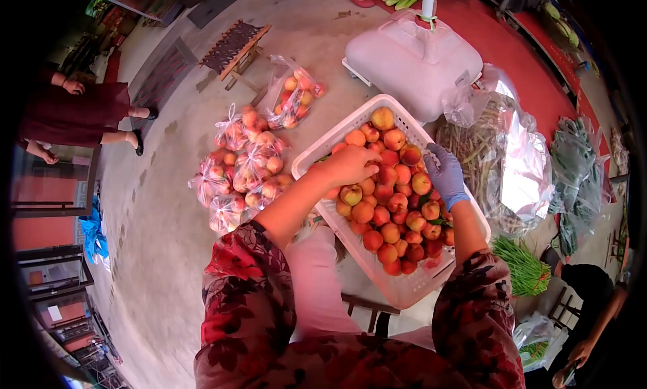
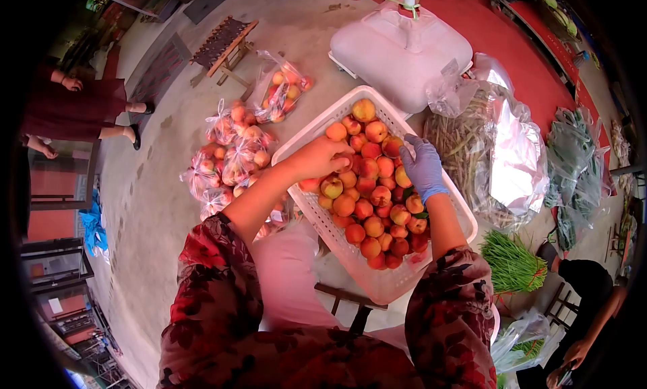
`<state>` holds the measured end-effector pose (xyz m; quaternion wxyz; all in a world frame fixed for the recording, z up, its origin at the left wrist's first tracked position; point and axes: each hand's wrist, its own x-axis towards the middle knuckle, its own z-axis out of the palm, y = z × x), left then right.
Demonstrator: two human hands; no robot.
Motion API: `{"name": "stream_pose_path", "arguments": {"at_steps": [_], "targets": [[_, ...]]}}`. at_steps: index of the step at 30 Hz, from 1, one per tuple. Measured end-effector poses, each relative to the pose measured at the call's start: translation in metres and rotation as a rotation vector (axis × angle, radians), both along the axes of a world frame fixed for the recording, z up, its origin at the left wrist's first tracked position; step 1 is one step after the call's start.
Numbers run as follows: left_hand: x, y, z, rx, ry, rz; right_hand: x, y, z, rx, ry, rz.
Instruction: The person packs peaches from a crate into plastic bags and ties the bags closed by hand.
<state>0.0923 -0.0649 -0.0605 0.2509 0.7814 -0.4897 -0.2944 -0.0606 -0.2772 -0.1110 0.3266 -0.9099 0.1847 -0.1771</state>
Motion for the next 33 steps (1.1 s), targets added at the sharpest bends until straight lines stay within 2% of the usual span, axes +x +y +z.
{"name": "stream_pose_path", "arguments": {"at_steps": [3,4,6,9,10,12,13,14,15,16,19,20,23,25,26,29,30,33], "targets": [[0.046,-0.009,-0.03,-0.265,0.062,0.209,0.073,0.0,-0.011,-0.114,-0.102,0.096],[0.06,-0.01,-0.03,-0.269,0.144,0.359,0.094,-0.007,-0.017,-0.125,-0.114,0.101],[0.099,-0.011,-0.065,-0.355,-0.075,0.493,0.126,-0.024,-0.028,-0.174,-0.094,0.06],[0.119,-0.008,-0.104,-0.276,-0.294,0.5,0.141,-0.068,-0.066,0.112,0.157,0.06],[0.123,-0.007,-0.117,-0.191,-0.261,0.481,0.14,-0.077,-0.063,0.36,0.301,0.025],[0.119,-0.009,-0.144,-0.019,-0.195,0.432,0.128,-0.096,-0.08,0.674,0.469,0.117],[0.119,-0.014,-0.142,0.047,-0.127,0.42,0.121,-0.105,-0.083,0.834,0.547,0.164],[0.119,-0.016,-0.135,0.115,-0.062,0.41,0.11,-0.102,-0.089,0.849,0.597,0.223],[0.118,-0.017,-0.131,0.188,-0.001,0.399,0.105,-0.092,-0.074,1.053,0.734,0.184],[0.115,-0.014,-0.136,0.175,-0.016,0.386,0.097,-0.087,-0.082,1.491,0.615,0.199],[0.116,-0.003,-0.135,0.143,-0.098,0.363,0.094,-0.086,-0.09,1.341,0.443,0.356],[0.112,0.0,-0.132,0.144,-0.123,0.359,0.089,-0.079,-0.095,1.144,0.436,0.3],[0.111,0.003,-0.139,0.14,-0.089,0.399,0.089,-0.085,-0.103,1.283,0.412,0.249],[0.114,-0.003,-0.14,0.126,-0.067,0.389,0.097,-0.085,-0.118,1.687,0.332,0.161],[0.114,-0.003,-0.141,0.14,-0.101,0.378,0.096,-0.092,-0.124,1.746,0.358,0.088],[0.113,-0.005,-0.14,0.143,-0.111,0.389,0.104,-0.115,-0.138,0.741,0.53,0.242],[0.113,-0.006,-0.14,0.135,-0.111,0.394,0.112,-0.119,-0.15,0.129,0.502,0.385],[0.111,-0.009,-0.136,0.136,-0.129,0.408,0.147,-0.123,-0.182,-0.758,0.187,0.805]]}}
